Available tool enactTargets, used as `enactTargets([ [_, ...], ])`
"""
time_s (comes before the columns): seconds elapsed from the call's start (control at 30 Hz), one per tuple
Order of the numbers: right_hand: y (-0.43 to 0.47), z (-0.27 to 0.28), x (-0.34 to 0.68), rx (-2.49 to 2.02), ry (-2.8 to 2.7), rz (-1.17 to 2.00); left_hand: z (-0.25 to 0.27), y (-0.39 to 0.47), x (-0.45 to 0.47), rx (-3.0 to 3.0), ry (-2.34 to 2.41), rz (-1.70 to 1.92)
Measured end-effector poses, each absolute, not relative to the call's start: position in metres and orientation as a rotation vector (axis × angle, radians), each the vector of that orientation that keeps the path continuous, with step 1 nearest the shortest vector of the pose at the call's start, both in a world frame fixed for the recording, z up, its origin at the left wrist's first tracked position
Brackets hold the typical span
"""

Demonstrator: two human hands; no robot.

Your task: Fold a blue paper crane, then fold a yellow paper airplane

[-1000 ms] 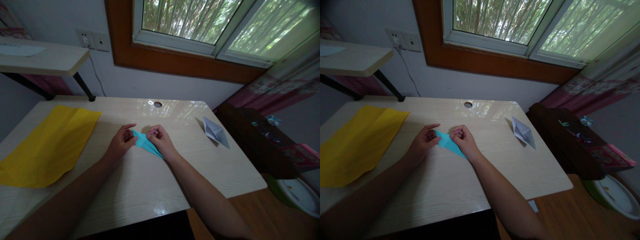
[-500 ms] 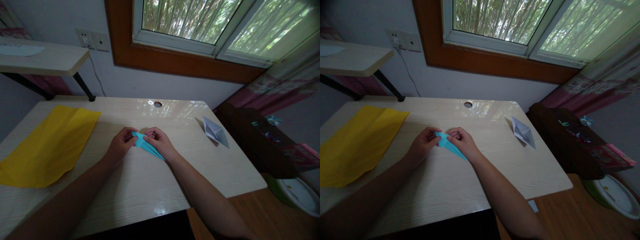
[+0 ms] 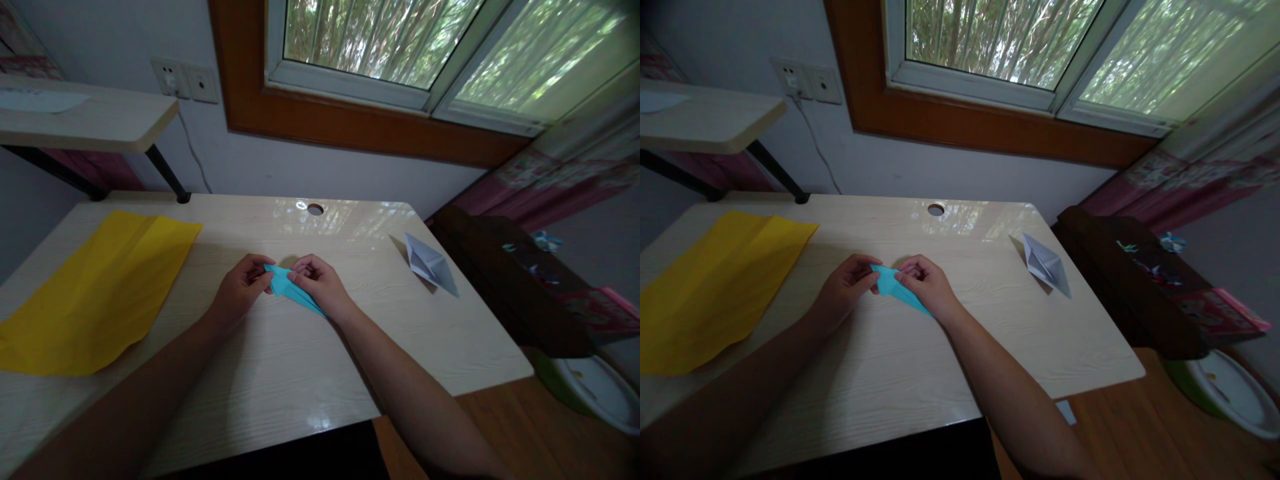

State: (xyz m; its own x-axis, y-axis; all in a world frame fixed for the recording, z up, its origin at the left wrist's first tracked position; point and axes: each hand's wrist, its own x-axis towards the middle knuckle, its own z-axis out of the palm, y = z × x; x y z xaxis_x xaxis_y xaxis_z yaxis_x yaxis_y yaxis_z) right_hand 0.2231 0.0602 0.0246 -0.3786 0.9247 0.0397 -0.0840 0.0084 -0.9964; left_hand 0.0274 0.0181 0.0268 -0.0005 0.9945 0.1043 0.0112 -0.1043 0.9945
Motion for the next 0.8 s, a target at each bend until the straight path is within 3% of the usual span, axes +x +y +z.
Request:
enactTargets([
  [0.8,0.0579,0.0243,0.2231,-0.950,-1.486,1.517,0.0306,0.0198,0.0216,1.262,1.385,1.314],
])
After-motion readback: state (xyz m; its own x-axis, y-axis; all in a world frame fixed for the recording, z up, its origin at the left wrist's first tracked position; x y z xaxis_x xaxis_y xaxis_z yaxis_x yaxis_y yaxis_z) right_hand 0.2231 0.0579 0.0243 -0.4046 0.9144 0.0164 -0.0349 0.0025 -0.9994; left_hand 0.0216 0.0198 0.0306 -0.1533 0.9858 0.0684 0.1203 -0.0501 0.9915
